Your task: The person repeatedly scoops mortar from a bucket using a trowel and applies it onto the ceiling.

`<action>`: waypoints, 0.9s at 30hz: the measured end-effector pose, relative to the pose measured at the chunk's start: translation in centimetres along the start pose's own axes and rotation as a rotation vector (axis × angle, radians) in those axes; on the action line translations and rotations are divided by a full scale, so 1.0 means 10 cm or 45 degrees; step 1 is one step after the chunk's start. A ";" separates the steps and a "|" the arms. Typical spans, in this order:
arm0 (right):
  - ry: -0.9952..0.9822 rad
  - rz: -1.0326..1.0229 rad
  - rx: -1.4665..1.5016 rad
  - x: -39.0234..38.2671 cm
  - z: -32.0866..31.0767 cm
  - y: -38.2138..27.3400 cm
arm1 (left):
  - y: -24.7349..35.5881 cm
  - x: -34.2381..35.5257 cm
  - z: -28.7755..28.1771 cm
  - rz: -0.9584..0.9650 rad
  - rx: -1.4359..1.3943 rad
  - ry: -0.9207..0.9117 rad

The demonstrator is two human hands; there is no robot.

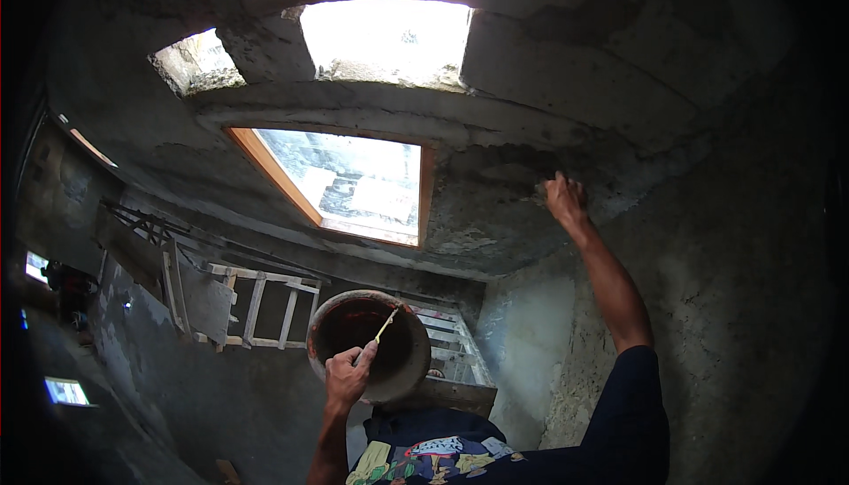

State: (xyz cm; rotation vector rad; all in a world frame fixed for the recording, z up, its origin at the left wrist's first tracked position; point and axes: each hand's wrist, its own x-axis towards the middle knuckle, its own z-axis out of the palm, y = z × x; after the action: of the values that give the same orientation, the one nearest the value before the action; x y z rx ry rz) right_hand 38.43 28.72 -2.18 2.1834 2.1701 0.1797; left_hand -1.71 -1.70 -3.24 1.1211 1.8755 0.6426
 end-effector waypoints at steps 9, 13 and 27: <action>0.186 -0.085 -0.116 0.31 0.04 -0.08 | -0.01 -0.05 -0.04 -0.062 0.001 -0.009; 0.247 -0.101 -0.142 0.25 -0.24 0.00 | 0.00 -0.04 0.00 -0.062 -0.034 -0.017; 0.157 0.113 0.282 -0.68 -0.51 0.38 | 0.15 0.01 0.06 0.101 -0.010 -0.133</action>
State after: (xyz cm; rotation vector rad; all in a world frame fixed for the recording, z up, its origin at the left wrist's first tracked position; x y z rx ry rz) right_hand 41.58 21.72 3.05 2.4506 2.2569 0.0833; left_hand -0.56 -0.90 -2.49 1.2057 1.7460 0.6229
